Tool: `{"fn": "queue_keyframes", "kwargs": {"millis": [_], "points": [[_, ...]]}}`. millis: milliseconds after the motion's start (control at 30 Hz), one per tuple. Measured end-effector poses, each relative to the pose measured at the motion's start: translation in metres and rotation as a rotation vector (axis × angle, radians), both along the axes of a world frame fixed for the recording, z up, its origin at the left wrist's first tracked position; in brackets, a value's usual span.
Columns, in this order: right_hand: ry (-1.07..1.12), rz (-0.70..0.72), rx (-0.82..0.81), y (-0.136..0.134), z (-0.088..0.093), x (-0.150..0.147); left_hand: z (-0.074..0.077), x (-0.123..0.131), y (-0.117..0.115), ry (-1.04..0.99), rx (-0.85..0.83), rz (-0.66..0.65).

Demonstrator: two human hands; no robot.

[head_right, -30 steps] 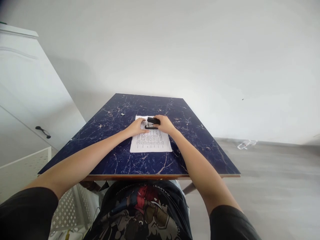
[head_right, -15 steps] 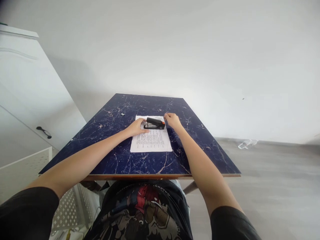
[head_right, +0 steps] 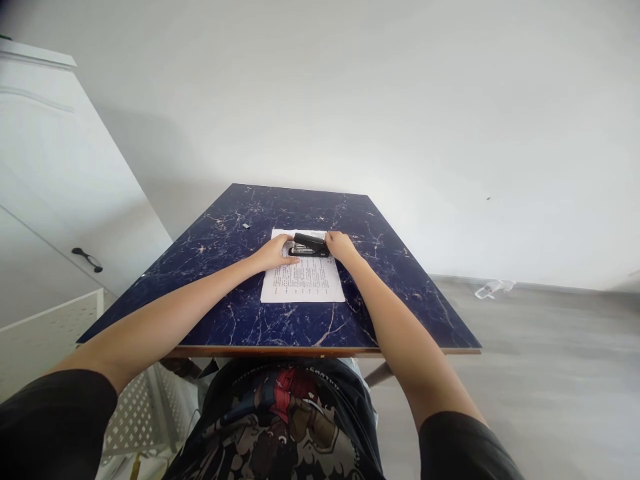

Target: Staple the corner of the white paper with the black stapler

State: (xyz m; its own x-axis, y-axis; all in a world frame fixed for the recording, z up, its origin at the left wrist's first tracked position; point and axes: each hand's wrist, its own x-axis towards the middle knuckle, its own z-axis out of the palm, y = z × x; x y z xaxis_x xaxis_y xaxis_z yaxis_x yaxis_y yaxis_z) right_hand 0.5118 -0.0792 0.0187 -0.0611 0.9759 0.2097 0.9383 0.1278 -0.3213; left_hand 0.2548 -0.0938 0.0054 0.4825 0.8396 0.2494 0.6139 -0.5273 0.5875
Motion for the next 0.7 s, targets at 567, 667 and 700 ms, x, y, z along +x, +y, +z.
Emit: {"fn": "queue_keyframes", "kwargs": {"millis": [567, 667, 700], "points": [[-0.038, 0.023, -0.038, -0.004, 0.007, -0.001, 0.005, -0.010, 0.005, -0.089, 0.026, 0.021], [-0.009, 0.034, -0.002, -0.004, 0.006, 0.001, 0.007, -0.019, 0.012, -0.168, 0.008, -0.019], [0.009, 0.036, 0.006, -0.004, 0.006, 0.001, 0.008, -0.022, 0.014, -0.187, 0.006, -0.030]]}}
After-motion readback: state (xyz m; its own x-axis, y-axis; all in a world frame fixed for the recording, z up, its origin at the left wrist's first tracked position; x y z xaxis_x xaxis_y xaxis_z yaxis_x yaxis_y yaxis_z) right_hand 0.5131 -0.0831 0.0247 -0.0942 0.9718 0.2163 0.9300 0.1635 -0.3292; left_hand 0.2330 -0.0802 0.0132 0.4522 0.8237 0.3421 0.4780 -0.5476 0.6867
